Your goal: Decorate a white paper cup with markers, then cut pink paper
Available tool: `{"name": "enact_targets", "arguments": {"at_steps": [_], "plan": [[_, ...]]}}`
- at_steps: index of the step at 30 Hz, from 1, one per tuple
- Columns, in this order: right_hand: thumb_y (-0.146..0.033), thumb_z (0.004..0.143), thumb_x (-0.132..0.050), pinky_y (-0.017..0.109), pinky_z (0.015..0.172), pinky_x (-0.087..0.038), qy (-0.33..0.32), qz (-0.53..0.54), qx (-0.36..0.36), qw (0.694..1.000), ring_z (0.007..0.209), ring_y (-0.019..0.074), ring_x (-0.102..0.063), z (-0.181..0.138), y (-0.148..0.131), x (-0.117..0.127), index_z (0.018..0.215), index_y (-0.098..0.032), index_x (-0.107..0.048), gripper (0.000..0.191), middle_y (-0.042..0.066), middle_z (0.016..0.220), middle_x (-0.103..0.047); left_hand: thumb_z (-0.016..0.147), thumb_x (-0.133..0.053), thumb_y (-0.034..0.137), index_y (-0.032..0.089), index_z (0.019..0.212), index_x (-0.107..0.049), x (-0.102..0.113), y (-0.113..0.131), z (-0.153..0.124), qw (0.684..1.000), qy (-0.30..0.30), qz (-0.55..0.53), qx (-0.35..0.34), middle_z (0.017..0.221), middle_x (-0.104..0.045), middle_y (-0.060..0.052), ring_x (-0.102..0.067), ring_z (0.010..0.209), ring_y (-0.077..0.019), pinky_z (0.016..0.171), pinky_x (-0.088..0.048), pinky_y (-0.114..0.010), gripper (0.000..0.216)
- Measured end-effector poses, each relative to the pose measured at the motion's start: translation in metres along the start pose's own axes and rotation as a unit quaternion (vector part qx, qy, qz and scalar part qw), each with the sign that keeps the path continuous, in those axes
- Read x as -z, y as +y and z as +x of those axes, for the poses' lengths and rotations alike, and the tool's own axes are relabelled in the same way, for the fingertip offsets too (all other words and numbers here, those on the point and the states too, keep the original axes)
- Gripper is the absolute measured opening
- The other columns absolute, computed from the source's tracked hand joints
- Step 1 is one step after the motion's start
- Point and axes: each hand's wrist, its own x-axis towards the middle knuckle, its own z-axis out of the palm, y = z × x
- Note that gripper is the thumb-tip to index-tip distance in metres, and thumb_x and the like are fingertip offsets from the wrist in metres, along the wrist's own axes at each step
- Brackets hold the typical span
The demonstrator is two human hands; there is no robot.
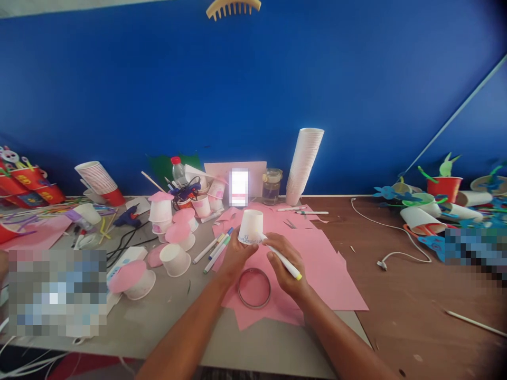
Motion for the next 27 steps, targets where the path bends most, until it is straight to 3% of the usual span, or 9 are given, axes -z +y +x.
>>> {"name": "enact_targets", "arguments": {"at_steps": [12,27], "plan": [[-0.017,0.090,-0.053,0.039,0.081,-0.054,0.002,-0.012,0.000,1.000,0.097,0.0227,-0.064,-0.0015,0.0024,-0.0008,0.109,-0.023,-0.063,0.022,0.010,0.100,-0.066,0.065,-0.081,0.035,0.017,0.109,-0.053,0.0019,-0.0033,0.0014,1.000,0.012,0.024,-0.004,0.104,-0.063,-0.008,-0.059,0.098,-0.0210,0.087,-0.046,-0.034,0.055],[-0.013,0.089,-0.053,0.038,0.080,-0.054,-0.002,-0.002,0.008,1.000,0.096,0.0226,-0.064,-0.0009,0.0034,-0.0015,0.111,-0.024,-0.063,0.026,0.009,0.099,-0.067,0.064,-0.081,0.039,0.018,0.114,-0.053,0.0000,-0.0013,0.0010,0.999,0.011,0.038,-0.009,0.108,-0.062,-0.009,-0.058,0.101,-0.0232,0.090,-0.045,-0.037,0.060]]}}
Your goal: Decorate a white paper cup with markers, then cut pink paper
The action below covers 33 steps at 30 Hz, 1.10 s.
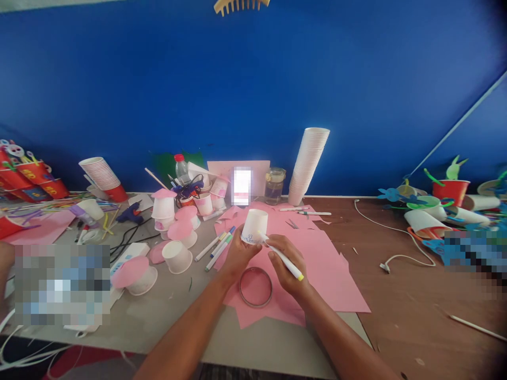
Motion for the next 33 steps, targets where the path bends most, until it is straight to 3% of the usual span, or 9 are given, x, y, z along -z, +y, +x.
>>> {"name": "enact_targets", "arguments": {"at_steps": [19,33], "plan": [[-0.021,0.091,-0.049,0.041,0.080,-0.055,-0.006,0.012,-0.027,1.000,0.097,0.0252,-0.067,0.0013,-0.0027,0.0024,0.097,-0.022,-0.061,0.014,0.007,0.085,-0.065,0.067,-0.080,0.037,0.018,0.113,-0.053,-0.0001,-0.0004,-0.0011,1.000,-0.014,-0.024,0.004,0.107,-0.063,-0.008,-0.059,0.101,-0.0227,0.092,-0.044,-0.037,0.057],[-0.019,0.090,-0.051,0.039,0.079,-0.056,0.000,0.010,-0.027,1.000,0.094,0.0237,-0.067,0.0007,-0.0019,0.0015,0.100,-0.022,-0.062,0.016,0.009,0.091,-0.067,0.067,-0.080,0.037,0.018,0.113,-0.052,-0.0009,-0.0009,-0.0007,0.999,-0.021,-0.034,0.007,0.106,-0.063,-0.008,-0.060,0.100,-0.0219,0.091,-0.045,-0.037,0.057]]}}
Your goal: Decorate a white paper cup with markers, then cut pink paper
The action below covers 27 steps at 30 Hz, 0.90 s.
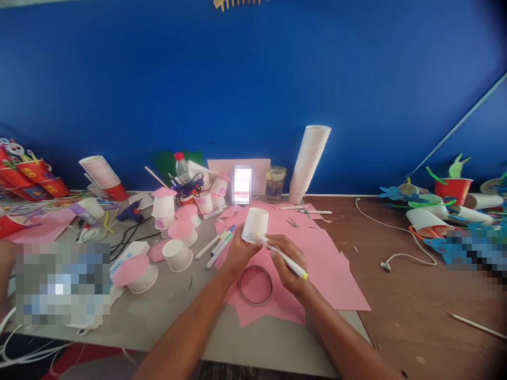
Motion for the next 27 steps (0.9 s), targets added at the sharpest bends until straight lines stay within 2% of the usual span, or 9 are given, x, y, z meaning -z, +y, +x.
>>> {"name": "enact_targets", "arguments": {"at_steps": [27], "plan": [[-0.016,0.090,-0.051,0.036,0.075,-0.054,0.007,-0.008,0.007,1.000,0.091,0.0220,-0.065,-0.0001,0.0011,-0.0011,0.106,-0.023,-0.061,0.021,0.008,0.093,-0.066,0.067,-0.080,0.035,0.018,0.113,-0.050,-0.0028,0.0056,-0.0013,1.000,0.005,0.026,-0.008,0.103,-0.060,-0.006,-0.058,0.096,-0.0200,0.086,-0.045,-0.033,0.057]]}}
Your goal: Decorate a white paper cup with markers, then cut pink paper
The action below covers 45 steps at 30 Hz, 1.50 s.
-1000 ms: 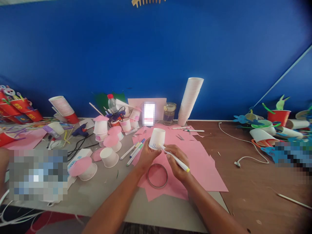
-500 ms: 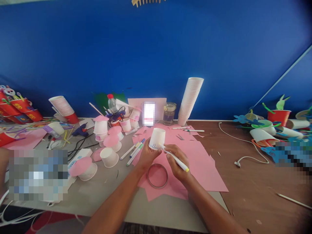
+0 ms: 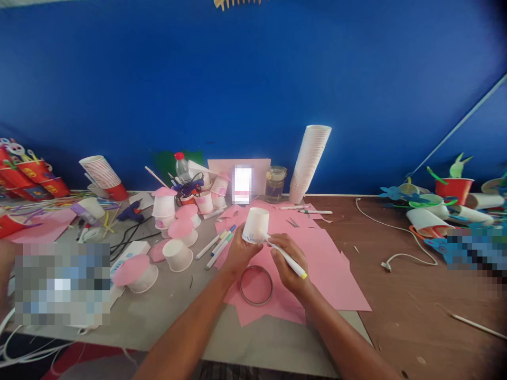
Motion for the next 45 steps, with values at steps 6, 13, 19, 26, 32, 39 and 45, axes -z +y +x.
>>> {"name": "enact_targets", "arguments": {"at_steps": [6,13,19,26,32,39,45], "plan": [[-0.013,0.089,-0.051,0.036,0.075,-0.053,-0.007,0.004,-0.001,1.000,0.092,0.0218,-0.064,-0.0002,0.0002,0.0002,0.107,-0.024,-0.061,0.023,0.008,0.094,-0.065,0.067,-0.079,0.033,0.018,0.114,-0.049,0.0011,-0.0015,-0.0002,1.000,-0.009,-0.012,-0.001,0.104,-0.060,-0.006,-0.058,0.097,-0.0199,0.087,-0.045,-0.033,0.058],[-0.012,0.089,-0.051,0.035,0.075,-0.053,-0.010,0.005,0.006,1.000,0.090,0.0208,-0.064,0.0007,0.0005,0.0002,0.107,-0.024,-0.062,0.024,0.007,0.095,-0.065,0.069,-0.078,0.032,0.018,0.116,-0.048,0.0012,-0.0023,0.0005,1.000,-0.012,-0.004,-0.005,0.105,-0.060,-0.007,-0.058,0.097,-0.0199,0.087,-0.045,-0.033,0.058],[-0.012,0.089,-0.052,0.035,0.075,-0.054,-0.007,0.001,0.009,1.000,0.090,0.0209,-0.064,0.0014,-0.0002,-0.0003,0.106,-0.024,-0.062,0.023,0.008,0.094,-0.066,0.068,-0.079,0.032,0.018,0.117,-0.048,0.0028,-0.0045,0.0008,1.000,-0.013,-0.006,-0.006,0.106,-0.060,-0.007,-0.058,0.099,-0.0210,0.088,-0.045,-0.034,0.059],[-0.011,0.089,-0.052,0.035,0.076,-0.054,-0.003,-0.008,0.006,1.000,0.089,0.0202,-0.064,0.0016,0.0003,-0.0007,0.104,-0.024,-0.062,0.022,0.007,0.093,-0.065,0.068,-0.079,0.031,0.019,0.119,-0.049,0.0035,-0.0059,0.0015,1.000,-0.001,0.009,-0.009,0.109,-0.060,-0.008,-0.058,0.100,-0.0214,0.088,-0.046,-0.034,0.061],[-0.015,0.090,-0.051,0.034,0.073,-0.054,0.000,-0.020,-0.007,1.000,0.087,0.0204,-0.065,0.0011,0.0019,0.0000,0.104,-0.023,-0.062,0.020,0.007,0.092,-0.066,0.069,-0.078,0.031,0.019,0.116,-0.051,0.0028,-0.0058,0.0005,1.000,0.005,-0.002,-0.007,0.107,-0.061,-0.006,-0.059,0.099,-0.0201,0.088,-0.046,-0.033,0.056],[-0.016,0.091,-0.049,0.032,0.071,-0.053,0.004,-0.017,-0.028,0.999,0.082,0.0186,-0.064,0.0019,0.0006,0.0003,0.103,-0.023,-0.061,0.018,0.006,0.090,-0.065,0.069,-0.078,0.030,0.019,0.115,-0.051,0.0016,-0.0040,0.0006,1.000,0.000,-0.022,-0.001,0.103,-0.062,-0.005,-0.059,0.098,-0.0189,0.089,-0.045,-0.032,0.054],[-0.018,0.091,-0.050,0.032,0.070,-0.052,0.011,-0.012,-0.039,0.999,0.080,0.0183,-0.063,0.0006,0.0025,-0.0001,0.102,-0.022,-0.061,0.016,0.006,0.089,-0.064,0.066,-0.079,0.031,0.018,0.110,-0.053,0.0013,-0.0025,0.0009,0.999,0.002,-0.038,-0.002,0.100,-0.064,-0.005,-0.060,0.096,-0.0195,0.089,-0.045,-0.034,0.052]]}}
